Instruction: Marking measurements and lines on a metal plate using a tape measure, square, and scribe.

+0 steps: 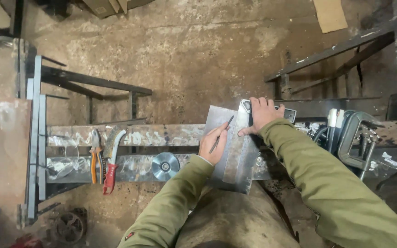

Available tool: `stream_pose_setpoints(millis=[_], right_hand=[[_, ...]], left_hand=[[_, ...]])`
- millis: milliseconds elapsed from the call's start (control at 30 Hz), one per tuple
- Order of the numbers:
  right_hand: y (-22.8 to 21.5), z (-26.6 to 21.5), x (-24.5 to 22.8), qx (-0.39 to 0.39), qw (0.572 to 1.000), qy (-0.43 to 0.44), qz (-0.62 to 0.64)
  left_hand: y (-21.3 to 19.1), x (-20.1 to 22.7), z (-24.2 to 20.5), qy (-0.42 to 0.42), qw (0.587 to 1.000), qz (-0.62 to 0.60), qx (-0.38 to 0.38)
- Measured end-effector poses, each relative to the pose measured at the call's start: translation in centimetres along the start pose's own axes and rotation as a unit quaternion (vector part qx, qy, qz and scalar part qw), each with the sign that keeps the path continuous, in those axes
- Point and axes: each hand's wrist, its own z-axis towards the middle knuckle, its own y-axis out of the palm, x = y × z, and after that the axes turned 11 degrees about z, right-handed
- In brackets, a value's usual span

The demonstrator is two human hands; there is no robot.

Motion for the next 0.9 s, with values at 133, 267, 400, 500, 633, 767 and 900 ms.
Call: stream_pose_setpoints(millis=[133,267,400,500,633,767,900], right_hand=[[-0.4,0.0,-0.4,-0.018,1.0,0.014,-0.003],[-0.6,0.1,-0.5,-0.02,1.0,0.016,-0.005],[-0.7,0.2,-0.7,-0.041,0.999,0.029,-0.007],[-0.9,0.1,-0.9,-0.04,0.999,0.033,-0.01],[-0.9,0.1,-0.9,-0.043,0.998,0.036,-0.01],[-0.7,0.1,-0.9,-0.036,0.999,0.034,-0.009],[-0.7,0.3,-0.9,-0.04,0.999,0.036,-0.007]], left_hand=[[0.7,-0.4,1.2,-0.033,0.999,-0.005,-0.015],[0.9,-0.8,1.8,-0.018,1.0,0.008,-0.021],[0.8,-0.2,2.0,-0.043,0.998,-0.021,-0.034],[0.8,-0.1,2.0,-0.047,0.998,-0.033,-0.033],[0.6,0.6,2.3,-0.045,0.998,0.022,-0.031],[0.3,1.5,2.3,-0.017,0.997,0.075,-0.027],[1.0,0.9,2.1,-0.022,0.995,0.093,-0.02]])
